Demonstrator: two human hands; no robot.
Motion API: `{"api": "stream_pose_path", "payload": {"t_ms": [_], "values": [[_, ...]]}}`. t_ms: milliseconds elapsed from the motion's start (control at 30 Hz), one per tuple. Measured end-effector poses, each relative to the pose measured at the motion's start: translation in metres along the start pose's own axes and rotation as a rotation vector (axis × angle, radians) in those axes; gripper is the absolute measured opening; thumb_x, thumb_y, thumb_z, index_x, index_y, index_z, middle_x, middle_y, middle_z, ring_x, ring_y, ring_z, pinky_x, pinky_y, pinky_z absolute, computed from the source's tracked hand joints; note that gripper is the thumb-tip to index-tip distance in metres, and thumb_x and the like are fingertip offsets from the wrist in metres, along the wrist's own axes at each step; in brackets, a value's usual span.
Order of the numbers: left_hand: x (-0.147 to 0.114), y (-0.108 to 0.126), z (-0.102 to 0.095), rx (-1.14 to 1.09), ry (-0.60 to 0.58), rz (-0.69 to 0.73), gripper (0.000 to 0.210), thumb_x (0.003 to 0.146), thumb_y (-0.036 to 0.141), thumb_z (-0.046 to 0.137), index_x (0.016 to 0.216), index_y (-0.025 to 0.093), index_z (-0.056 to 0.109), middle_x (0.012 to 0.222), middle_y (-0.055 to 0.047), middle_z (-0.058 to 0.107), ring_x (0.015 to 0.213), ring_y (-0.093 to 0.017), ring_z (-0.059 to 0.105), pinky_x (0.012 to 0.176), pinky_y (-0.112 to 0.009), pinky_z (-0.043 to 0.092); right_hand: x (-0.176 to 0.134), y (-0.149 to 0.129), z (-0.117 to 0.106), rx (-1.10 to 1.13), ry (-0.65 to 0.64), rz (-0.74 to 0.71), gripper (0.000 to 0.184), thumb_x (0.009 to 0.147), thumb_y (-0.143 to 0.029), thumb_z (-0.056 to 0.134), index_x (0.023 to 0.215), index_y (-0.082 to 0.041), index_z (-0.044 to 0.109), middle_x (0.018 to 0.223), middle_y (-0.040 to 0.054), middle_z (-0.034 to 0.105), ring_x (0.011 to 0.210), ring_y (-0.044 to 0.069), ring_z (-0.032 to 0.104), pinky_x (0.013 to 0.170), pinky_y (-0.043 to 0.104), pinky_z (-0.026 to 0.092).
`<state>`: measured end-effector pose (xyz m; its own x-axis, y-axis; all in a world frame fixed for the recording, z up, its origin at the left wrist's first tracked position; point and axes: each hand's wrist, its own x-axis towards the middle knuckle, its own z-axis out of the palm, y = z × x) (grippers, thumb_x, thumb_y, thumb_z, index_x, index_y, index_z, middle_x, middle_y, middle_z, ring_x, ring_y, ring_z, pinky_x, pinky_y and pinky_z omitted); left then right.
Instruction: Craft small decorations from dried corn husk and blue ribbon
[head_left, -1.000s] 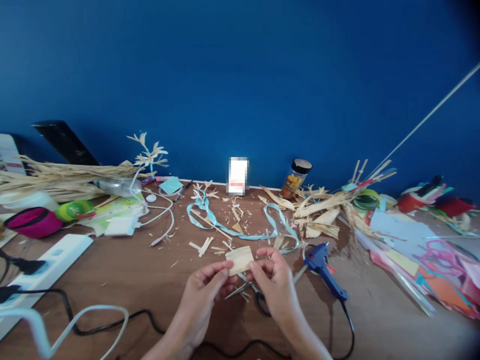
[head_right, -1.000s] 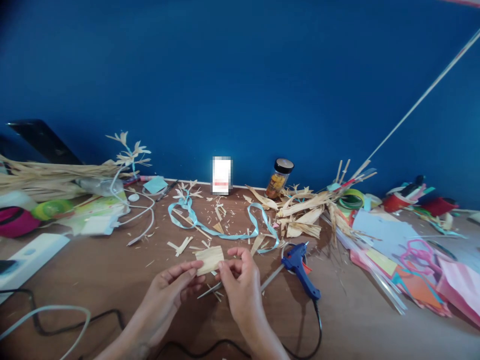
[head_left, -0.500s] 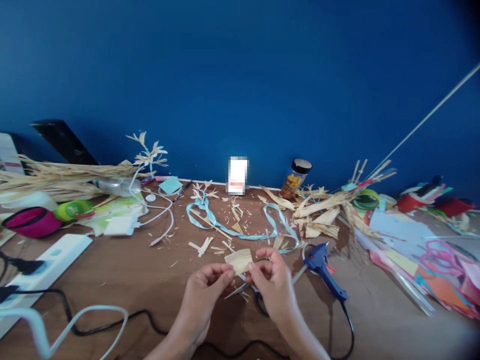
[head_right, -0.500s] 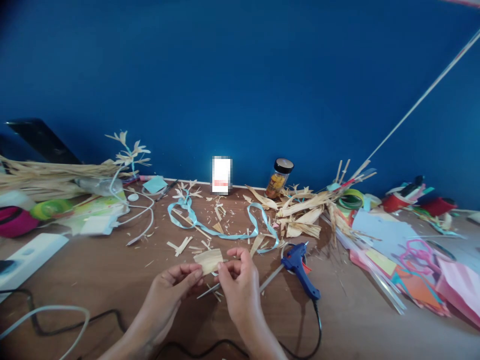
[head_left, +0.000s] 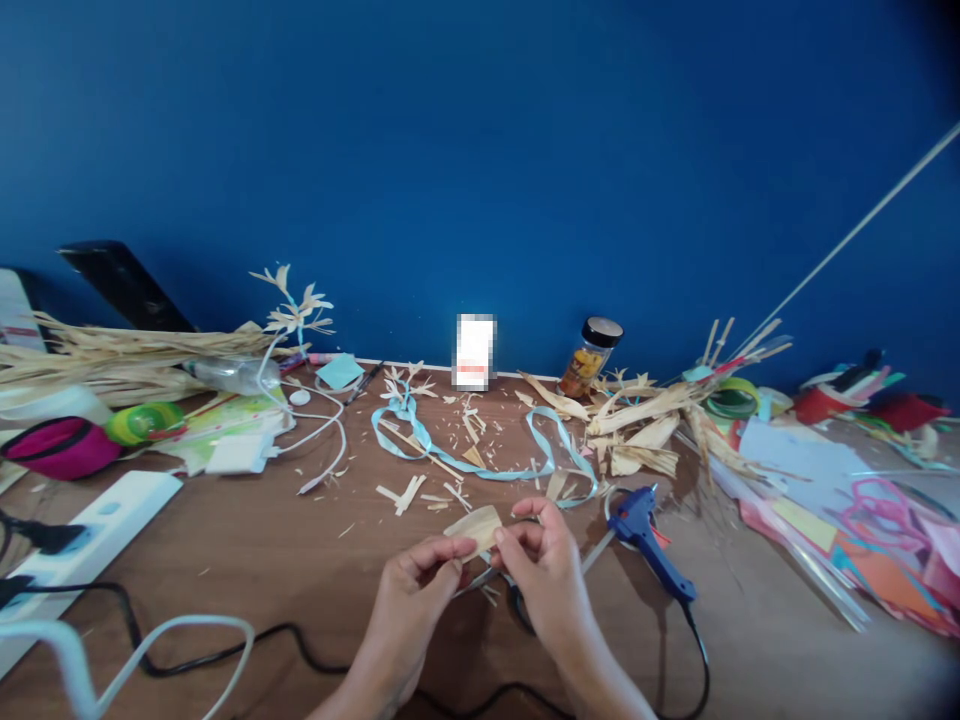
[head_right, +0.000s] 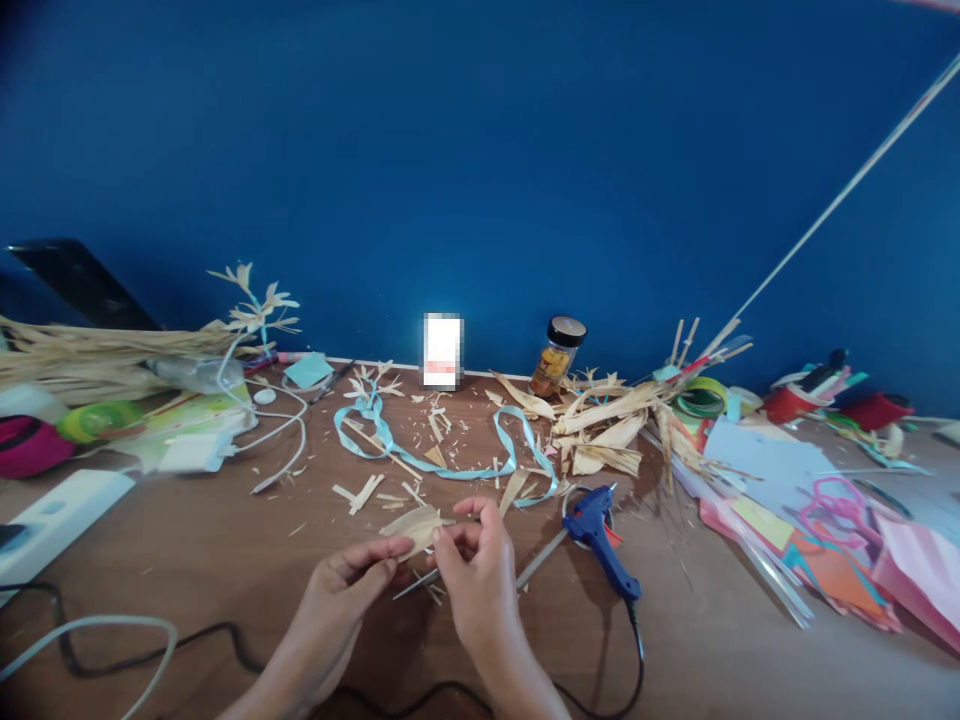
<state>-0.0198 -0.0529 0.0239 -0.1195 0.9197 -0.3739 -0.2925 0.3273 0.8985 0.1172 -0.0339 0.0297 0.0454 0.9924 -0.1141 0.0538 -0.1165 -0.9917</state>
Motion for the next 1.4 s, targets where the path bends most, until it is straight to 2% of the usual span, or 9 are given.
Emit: {"api": "stream_pose_path", "payload": {"t_ms": [167,267,400,500,600,767,900,1067,1400], "values": [[-0.001,-0.001,0.005,-0.106,-0.02,-0.08,0.023,0.061,0.03,0.073,0.073,0.012,0.066,0.069,-0.006,0.069,0.065,-0.015,0.061,0.065,-0.024,0.046,-0.003,-0.001,0.004,-0.053,-0.019,-0.012,0.024,0.079,-0.028,0.055,0.095,-0.021,0.039,0.064,-0.0003,0.065,0.058,0.016,0.061,0.055,0.024,0.045],[0.0,-0.005,0.007,-0.142,0.025,-0.04,0.023,0.061,0.027,0.074,0.072,0.014,0.058,0.063,-0.001,0.066,0.06,-0.012,0.059,0.059,-0.02,0.045,-0.005,-0.001,0.007,-0.043,-0.019,-0.015,0.024,0.079,-0.027,0.054,0.096,-0.02,0.039,0.062,-0.0009,0.064,0.058,0.015,0.061,0.055,0.023,0.045],[0.001,-0.006,0.007,-0.251,0.061,-0.072,0.044,0.056,0.023,0.078,0.091,0.019,0.052,0.067,0.002,0.064,0.061,-0.012,0.061,0.059,-0.02,0.045,-0.006,0.0,0.007,-0.03,-0.016,-0.044,0.023,0.08,-0.026,0.053,0.095,-0.02,0.038,0.061,-0.0018,0.063,0.057,0.014,0.059,0.055,0.022,0.045],[0.002,-0.003,0.004,-0.266,-0.083,-0.205,0.05,0.058,0.022,0.077,0.103,0.017,0.054,0.083,-0.004,0.067,0.071,-0.013,0.061,0.063,-0.021,0.046,-0.006,0.001,0.006,-0.051,-0.032,-0.079,0.022,0.081,-0.024,0.052,0.097,-0.02,0.037,0.065,-0.0014,0.063,0.06,0.014,0.059,0.057,0.022,0.045],[0.002,0.0,-0.001,-0.187,-0.224,-0.264,0.028,0.063,0.026,0.073,0.086,0.014,0.064,0.08,-0.005,0.066,0.067,-0.011,0.057,0.057,-0.017,0.043,-0.006,0.003,0.004,-0.079,-0.048,-0.099,0.023,0.081,-0.023,0.051,0.099,-0.02,0.037,0.067,-0.0008,0.063,0.06,0.014,0.059,0.057,0.022,0.044],[0.004,-0.005,-0.005,0.024,-0.152,-0.048,0.017,0.066,0.03,0.069,0.068,0.013,0.065,0.059,0.001,0.059,0.056,-0.008,0.049,0.054,-0.016,0.038,-0.006,0.005,0.003,-0.087,-0.113,-0.079,0.024,0.081,-0.025,0.052,0.101,-0.021,0.039,0.071,-0.0006,0.063,0.061,0.013,0.057,0.056,0.022,0.043],[0.002,-0.008,-0.004,0.153,-0.119,0.032,0.014,0.067,0.027,0.067,0.072,0.013,0.065,0.066,-0.001,0.063,0.063,-0.012,0.053,0.06,-0.019,0.04,-0.006,0.004,0.003,-0.033,-0.177,-0.035,0.033,0.072,-0.022,0.063,0.099,-0.021,0.043,0.072,-0.0017,0.061,0.063,0.013,0.056,0.059,0.022,0.042],[-0.006,-0.002,-0.004,0.383,-0.097,0.156,0.009,0.068,0.023,0.062,0.069,0.014,0.065,0.062,0.0,0.062,0.061,-0.014,0.053,0.056,-0.019,0.04,-0.007,0.002,0.001,-0.056,-0.171,-0.007,0.023,0.074,-0.019,0.058,0.093,-0.02,0.046,0.059,-0.0051,0.056,0.053,0.01,0.048,0.05,0.019,0.034],[-0.011,0.004,-0.021,0.356,-0.11,0.068,0.016,0.069,0.027,0.061,0.075,0.015,0.069,0.064,-0.002,0.066,0.063,-0.016,0.057,0.059,-0.021,0.043,-0.016,-0.002,0.001,-0.036,-0.17,-0.003,0.022,0.077,-0.016,0.054,0.098,-0.018,0.05,0.065,-0.0033,0.055,0.058,0.01,0.048,0.055,0.02,0.036]]}}
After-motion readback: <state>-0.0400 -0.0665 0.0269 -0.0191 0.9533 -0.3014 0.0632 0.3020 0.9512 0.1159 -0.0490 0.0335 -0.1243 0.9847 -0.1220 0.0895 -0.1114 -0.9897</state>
